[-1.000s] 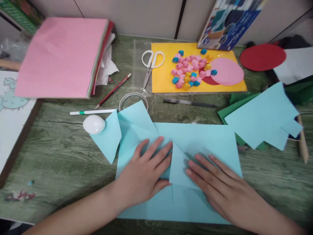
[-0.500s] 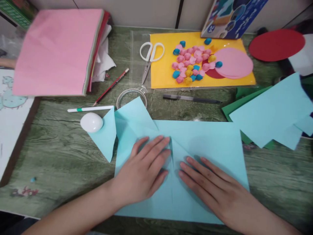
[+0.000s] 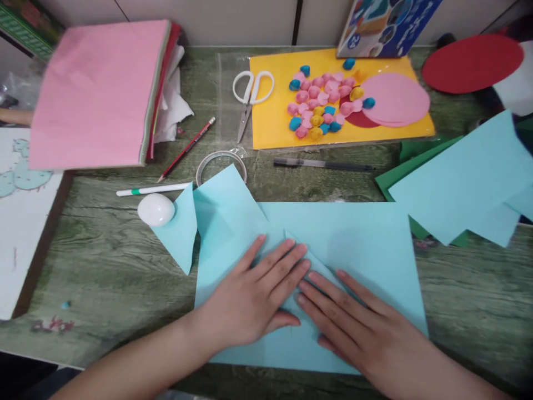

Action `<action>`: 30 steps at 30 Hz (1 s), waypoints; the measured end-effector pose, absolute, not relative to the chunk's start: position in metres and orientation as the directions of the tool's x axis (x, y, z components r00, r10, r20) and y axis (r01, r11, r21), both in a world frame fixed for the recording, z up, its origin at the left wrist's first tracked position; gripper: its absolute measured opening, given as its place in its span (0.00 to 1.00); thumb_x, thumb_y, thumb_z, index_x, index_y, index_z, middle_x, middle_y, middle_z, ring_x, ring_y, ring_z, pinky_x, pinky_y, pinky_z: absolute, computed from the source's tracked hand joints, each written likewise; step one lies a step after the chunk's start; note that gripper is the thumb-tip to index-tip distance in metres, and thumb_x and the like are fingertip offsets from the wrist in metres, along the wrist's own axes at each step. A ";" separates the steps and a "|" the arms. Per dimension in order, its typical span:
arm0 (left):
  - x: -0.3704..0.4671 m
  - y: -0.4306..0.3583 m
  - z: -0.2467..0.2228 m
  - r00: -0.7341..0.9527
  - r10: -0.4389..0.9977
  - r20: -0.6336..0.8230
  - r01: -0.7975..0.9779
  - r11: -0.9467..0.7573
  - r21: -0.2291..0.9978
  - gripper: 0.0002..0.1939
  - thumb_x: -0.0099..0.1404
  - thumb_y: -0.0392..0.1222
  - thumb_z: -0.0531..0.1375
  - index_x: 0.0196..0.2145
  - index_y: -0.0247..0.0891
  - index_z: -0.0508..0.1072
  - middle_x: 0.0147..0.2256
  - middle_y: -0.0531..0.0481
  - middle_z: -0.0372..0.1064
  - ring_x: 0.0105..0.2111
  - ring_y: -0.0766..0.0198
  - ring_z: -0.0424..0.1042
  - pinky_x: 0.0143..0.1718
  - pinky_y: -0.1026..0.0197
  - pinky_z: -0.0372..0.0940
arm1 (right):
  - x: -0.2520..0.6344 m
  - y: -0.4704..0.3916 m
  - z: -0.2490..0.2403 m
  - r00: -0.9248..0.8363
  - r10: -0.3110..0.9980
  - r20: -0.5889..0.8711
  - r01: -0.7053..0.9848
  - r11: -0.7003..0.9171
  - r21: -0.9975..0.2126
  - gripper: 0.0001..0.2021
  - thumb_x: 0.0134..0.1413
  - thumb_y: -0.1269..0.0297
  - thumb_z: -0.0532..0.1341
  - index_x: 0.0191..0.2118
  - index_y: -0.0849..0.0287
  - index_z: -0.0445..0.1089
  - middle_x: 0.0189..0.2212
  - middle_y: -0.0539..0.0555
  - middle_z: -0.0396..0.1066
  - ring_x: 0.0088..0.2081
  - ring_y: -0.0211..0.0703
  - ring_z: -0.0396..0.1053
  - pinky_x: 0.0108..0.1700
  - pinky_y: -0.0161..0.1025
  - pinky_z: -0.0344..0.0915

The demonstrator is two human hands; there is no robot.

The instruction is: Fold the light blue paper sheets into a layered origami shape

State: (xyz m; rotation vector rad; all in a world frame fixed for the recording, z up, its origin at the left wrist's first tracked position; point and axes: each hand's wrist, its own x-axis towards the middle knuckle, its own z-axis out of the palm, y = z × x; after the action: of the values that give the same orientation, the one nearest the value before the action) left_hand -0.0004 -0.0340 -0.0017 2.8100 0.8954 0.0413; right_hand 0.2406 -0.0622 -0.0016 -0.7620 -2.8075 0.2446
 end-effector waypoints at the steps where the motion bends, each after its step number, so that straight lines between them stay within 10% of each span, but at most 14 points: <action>1: 0.000 -0.033 -0.002 0.817 0.575 -0.034 0.570 -0.799 0.192 0.37 0.70 0.61 0.43 0.65 0.31 0.52 0.67 0.42 0.44 0.67 0.52 0.42 0.66 0.42 0.35 | 0.240 -0.064 -0.003 -0.828 0.533 0.175 0.492 0.840 -0.231 0.19 0.63 0.62 0.55 0.57 0.64 0.66 0.58 0.54 0.65 0.63 0.50 0.54 0.68 0.53 0.40; 30: 0.003 -0.033 -0.001 0.725 0.686 -0.062 0.677 -0.694 0.246 0.37 0.68 0.61 0.49 0.65 0.34 0.52 0.67 0.39 0.43 0.67 0.49 0.40 0.65 0.46 0.43 | 0.238 -0.065 -0.008 -0.803 0.581 0.130 0.529 0.796 -0.292 0.24 0.63 0.56 0.56 0.60 0.62 0.61 0.62 0.49 0.58 0.65 0.46 0.50 0.69 0.53 0.34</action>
State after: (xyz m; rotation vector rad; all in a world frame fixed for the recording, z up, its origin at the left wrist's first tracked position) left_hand 0.0026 -0.0328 -0.0011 2.6779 1.0778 0.0505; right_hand 0.2384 -0.0655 -0.0085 -0.8681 -2.7725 0.3584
